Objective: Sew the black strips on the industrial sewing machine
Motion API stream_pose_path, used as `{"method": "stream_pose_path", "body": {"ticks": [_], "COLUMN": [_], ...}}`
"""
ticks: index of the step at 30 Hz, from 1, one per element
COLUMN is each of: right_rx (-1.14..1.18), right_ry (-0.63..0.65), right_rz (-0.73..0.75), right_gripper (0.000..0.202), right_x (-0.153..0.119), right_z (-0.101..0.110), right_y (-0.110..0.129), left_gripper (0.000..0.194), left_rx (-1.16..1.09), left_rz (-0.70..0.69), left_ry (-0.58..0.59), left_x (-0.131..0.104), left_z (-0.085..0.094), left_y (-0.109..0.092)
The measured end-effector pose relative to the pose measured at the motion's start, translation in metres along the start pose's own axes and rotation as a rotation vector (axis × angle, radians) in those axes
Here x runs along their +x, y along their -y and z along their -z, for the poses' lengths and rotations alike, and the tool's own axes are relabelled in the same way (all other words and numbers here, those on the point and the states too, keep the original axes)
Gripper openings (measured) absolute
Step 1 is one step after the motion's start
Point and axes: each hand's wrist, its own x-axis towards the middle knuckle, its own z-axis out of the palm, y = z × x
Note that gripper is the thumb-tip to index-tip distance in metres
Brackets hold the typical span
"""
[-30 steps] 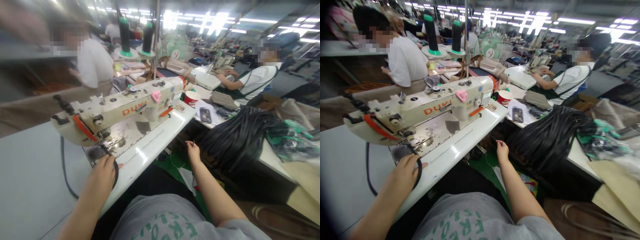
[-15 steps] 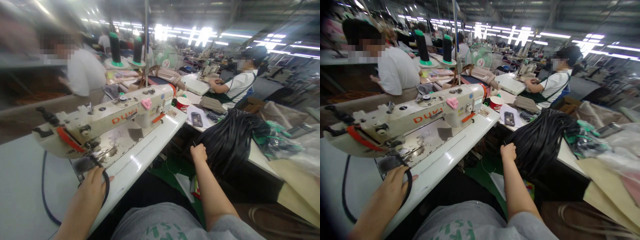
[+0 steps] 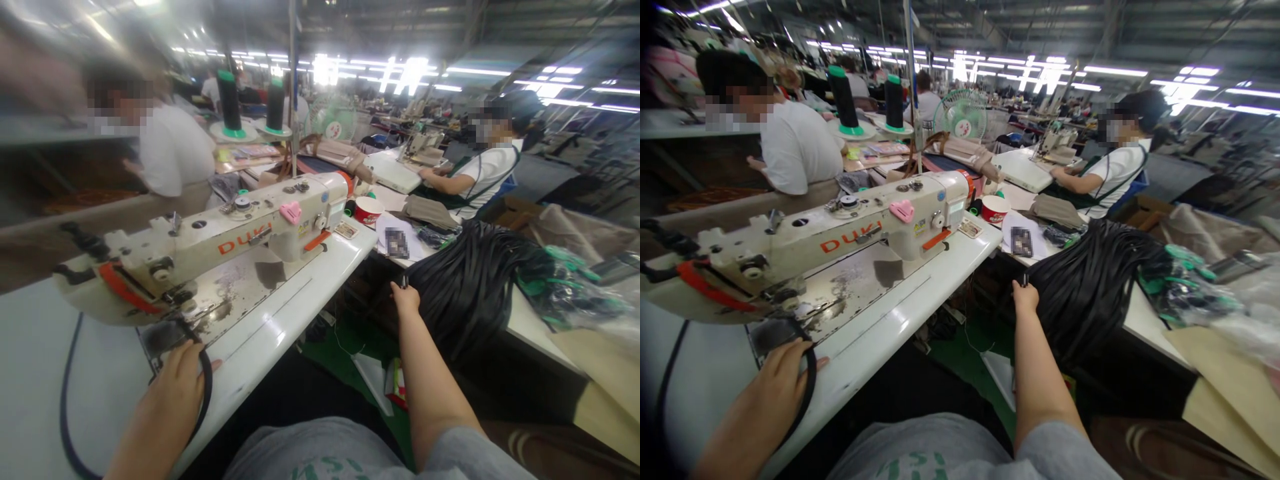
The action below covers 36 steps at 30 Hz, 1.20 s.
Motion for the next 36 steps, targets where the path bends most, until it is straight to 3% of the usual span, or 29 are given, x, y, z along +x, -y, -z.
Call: {"method": "stream_pose_path", "body": {"ticks": [3,15,25,28,34,36], "right_rx": [0.034,0.346,0.556,0.590,0.644,0.665], "right_ry": [0.053,-0.017,0.015,0.097,0.446,0.497], "right_rz": [-0.048,-0.043,-0.046,-0.037,-0.047,-0.073], "right_gripper": [0.025,0.023,0.038,0.041,0.034,0.033], "right_x": [0.002,0.008,-0.007,-0.030,-0.131,-0.145], "right_z": [0.004,0.008,0.005,-0.006,-0.053,-0.060], "right_y": [-0.005,-0.025,-0.034,-0.038,-0.053,-0.055], "left_gripper": [0.040,0.048,0.052,0.050,0.047,0.045], "left_rx": [0.014,0.035,0.012,-0.003,-0.008,-0.014], "left_rz": [-0.026,0.018,0.037,0.037,0.050,0.046], "left_ry": [-0.008,-0.023,-0.031,-0.025,0.042,0.035], "left_x": [0.000,-0.002,0.001,0.004,0.008,0.010], "left_z": [0.002,0.002,0.002,0.005,0.009,0.010], "left_y": [-0.001,-0.003,-0.006,-0.006,-0.009,-0.010]}}
